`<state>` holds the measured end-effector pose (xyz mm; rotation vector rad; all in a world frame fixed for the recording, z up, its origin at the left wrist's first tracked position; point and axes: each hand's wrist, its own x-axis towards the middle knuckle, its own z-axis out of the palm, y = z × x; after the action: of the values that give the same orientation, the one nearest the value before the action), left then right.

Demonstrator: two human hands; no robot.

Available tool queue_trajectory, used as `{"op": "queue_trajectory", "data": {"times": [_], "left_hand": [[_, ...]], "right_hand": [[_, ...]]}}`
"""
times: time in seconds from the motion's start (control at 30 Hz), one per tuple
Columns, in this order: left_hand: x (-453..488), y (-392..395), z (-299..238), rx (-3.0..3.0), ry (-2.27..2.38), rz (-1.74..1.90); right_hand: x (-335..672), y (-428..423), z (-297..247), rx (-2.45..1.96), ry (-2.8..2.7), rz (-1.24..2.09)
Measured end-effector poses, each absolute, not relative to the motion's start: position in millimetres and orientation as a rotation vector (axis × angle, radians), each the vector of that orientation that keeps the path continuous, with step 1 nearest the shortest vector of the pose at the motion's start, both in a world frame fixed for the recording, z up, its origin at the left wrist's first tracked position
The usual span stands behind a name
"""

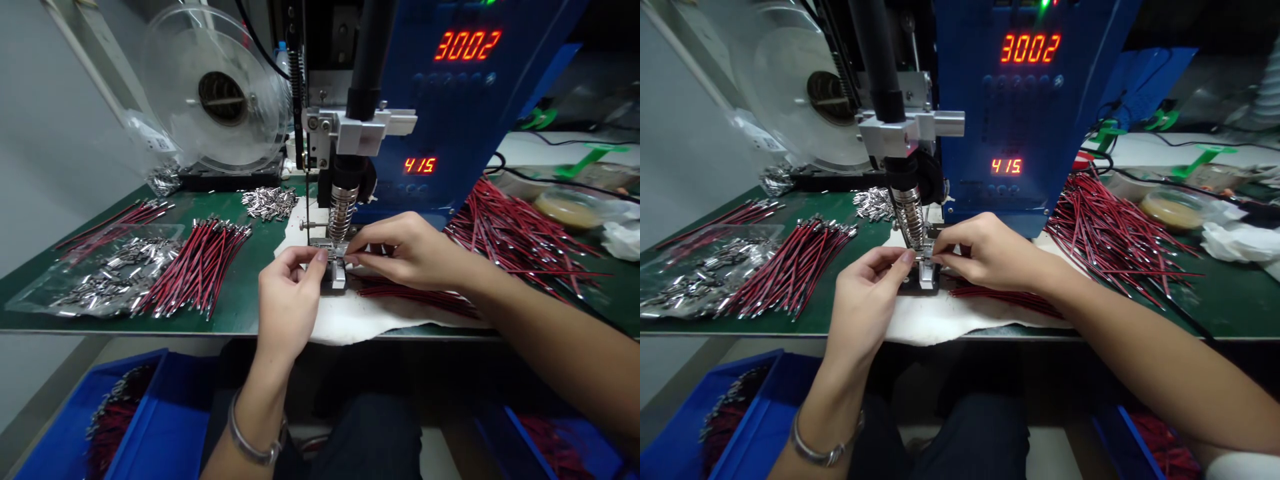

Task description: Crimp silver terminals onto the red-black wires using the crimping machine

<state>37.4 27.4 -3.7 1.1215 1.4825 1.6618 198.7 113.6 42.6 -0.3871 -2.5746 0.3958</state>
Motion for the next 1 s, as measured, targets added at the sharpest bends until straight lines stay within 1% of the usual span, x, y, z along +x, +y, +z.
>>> {"op": "queue_trajectory", "data": {"times": [1.0], "left_hand": [[38.6,24.7,-3.2,1.080,1.479,1.702]], "right_hand": [[198.1,111.8,45.7,-0.420,-2.592,0.424]]}}
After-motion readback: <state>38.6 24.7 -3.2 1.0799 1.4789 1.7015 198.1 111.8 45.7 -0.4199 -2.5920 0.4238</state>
